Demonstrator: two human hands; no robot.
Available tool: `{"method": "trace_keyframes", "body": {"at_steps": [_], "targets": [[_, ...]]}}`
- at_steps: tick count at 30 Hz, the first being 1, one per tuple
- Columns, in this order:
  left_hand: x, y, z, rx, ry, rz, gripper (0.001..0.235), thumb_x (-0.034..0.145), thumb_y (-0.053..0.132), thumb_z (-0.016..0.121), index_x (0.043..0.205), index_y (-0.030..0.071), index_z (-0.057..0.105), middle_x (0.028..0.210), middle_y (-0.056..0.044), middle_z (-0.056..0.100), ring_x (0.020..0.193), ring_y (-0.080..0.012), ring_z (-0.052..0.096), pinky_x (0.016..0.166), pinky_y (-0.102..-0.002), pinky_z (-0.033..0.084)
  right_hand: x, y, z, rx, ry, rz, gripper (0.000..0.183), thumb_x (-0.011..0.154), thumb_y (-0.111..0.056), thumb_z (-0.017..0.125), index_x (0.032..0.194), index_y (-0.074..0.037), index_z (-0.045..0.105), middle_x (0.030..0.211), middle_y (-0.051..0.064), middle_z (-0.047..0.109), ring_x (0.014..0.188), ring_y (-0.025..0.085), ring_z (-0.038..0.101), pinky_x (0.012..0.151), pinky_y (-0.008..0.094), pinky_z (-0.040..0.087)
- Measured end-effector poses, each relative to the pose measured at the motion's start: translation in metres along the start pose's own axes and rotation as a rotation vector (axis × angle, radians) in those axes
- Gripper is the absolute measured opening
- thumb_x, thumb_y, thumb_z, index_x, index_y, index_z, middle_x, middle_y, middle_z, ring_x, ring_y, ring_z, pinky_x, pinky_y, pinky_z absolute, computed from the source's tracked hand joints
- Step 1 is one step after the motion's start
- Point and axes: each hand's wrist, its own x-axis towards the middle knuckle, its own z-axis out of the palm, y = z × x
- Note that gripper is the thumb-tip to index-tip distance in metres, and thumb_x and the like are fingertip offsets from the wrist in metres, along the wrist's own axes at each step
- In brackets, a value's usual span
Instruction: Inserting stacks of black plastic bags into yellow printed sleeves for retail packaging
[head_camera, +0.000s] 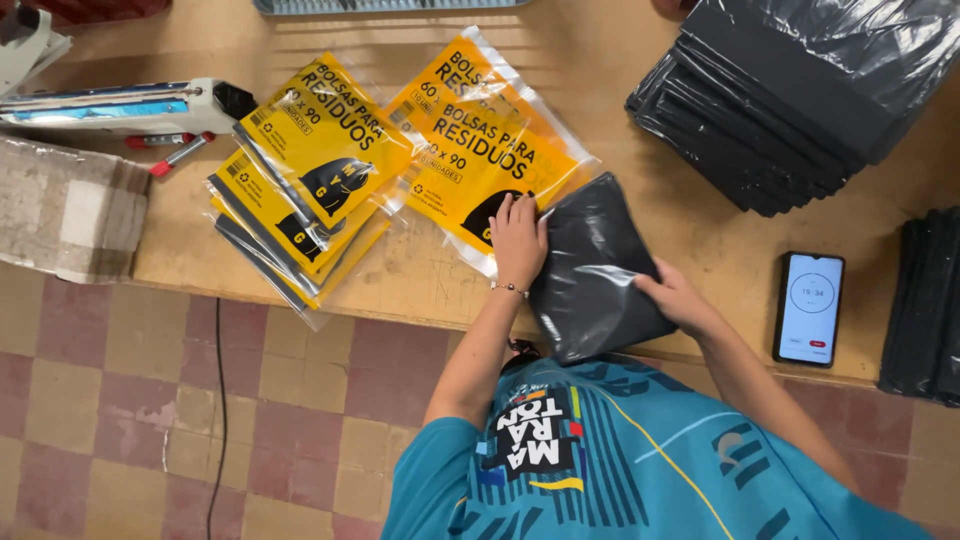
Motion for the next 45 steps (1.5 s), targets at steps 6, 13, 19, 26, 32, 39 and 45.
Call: {"method": "trace_keyframes", "body": {"at_steps": [6, 13, 19, 26, 32, 39, 45], "targets": [[-0.002, -0.038, 0.016, -0.138, 0.173, 0.318, 0.007, 0.102, 0.012, 0.060, 0.106, 0.015, 0.064, 0.116, -0.003, 0.070, 0.124, -0.0244, 0.063, 0.108, -0.042, 0.047, 0.048, 0.001, 0.040, -0.053, -0.161, 0.064, 0.038, 0.091, -0.013, 0.071, 0.129, -0.009, 0.068, 0.104, 0.010, 0.069, 0.083, 0.021, 0.064, 0.076, 0.037, 0.055], [-0.038, -0.046, -0.027, -0.003, 0.309, 0.426, 0.010, 0.094, 0.012, 0.066, 0.102, 0.017, 0.068, 0.122, -0.002, 0.070, 0.125, -0.0264, 0.063, 0.106, -0.046, 0.049, 0.170, 0.003, 0.041, 0.013, 0.061, -0.044, 0.055, 0.107, -0.037, 0.067, 0.136, -0.004, 0.034, 0.120, 0.021, 0.063, 0.070, 0.030, 0.072, 0.052, 0.035, 0.061], [-0.082, -0.097, -0.046, 0.322, 0.279, 0.105, 0.038, 0.080, 0.026, 0.069, 0.117, 0.017, 0.064, 0.115, -0.006, 0.063, 0.109, -0.0293, 0.064, 0.093, -0.042, 0.055, 0.153, -0.062, 0.050, -0.204, -0.036, -0.004, 0.021, 0.104, -0.026, 0.063, 0.107, -0.006, 0.066, 0.068, 0.014, 0.066, 0.043, 0.027, 0.066, 0.033, 0.036, 0.053], [-0.157, -0.114, -0.023, 0.149, 0.046, 0.238, 0.012, 0.089, 0.020, 0.063, 0.099, 0.015, 0.059, 0.081, -0.004, 0.055, 0.079, -0.0274, 0.063, 0.069, -0.040, 0.054, 0.072, 0.014, -0.004, -0.581, -0.257, -0.191, 0.025, 0.093, -0.021, 0.069, 0.089, 0.004, 0.068, 0.080, 0.028, 0.067, 0.080, 0.040, 0.067, 0.076, 0.053, 0.051], [-0.188, -0.092, -0.046, -0.033, -0.131, 0.252, 0.024, 0.087, 0.032, 0.062, 0.111, 0.027, 0.059, 0.088, 0.005, 0.061, 0.085, -0.0187, 0.064, 0.068, -0.037, 0.054, -0.020, -0.067, 0.009, -0.330, -0.322, 0.264, 0.030, 0.091, -0.021, 0.071, 0.070, 0.000, 0.070, 0.047, 0.012, 0.058, 0.039, 0.023, 0.059, 0.037, 0.029, 0.044], [-0.085, 0.022, -0.163, -0.069, 0.152, 0.386, 0.094, 0.070, 0.060, 0.078, 0.145, 0.009, 0.052, 0.128, -0.012, 0.061, 0.121, -0.0316, 0.059, 0.088, -0.042, 0.052, -0.038, -0.220, 0.086, 0.075, -0.284, -0.388, 0.030, 0.099, -0.009, 0.060, 0.073, 0.002, 0.069, 0.046, 0.012, 0.058, 0.041, 0.019, 0.059, 0.046, 0.029, 0.049], [0.014, 0.005, -0.231, -0.131, 0.347, 0.369, 0.022, 0.089, -0.009, 0.068, 0.109, 0.002, 0.067, 0.096, -0.013, 0.073, 0.086, -0.0269, 0.069, 0.070, -0.035, 0.057, -0.017, -0.278, 0.044, -0.581, 0.055, -0.754, 0.014, 0.097, -0.002, 0.067, 0.109, -0.004, 0.073, 0.108, 0.009, 0.069, 0.099, 0.020, 0.060, 0.092, 0.032, 0.046]]}}
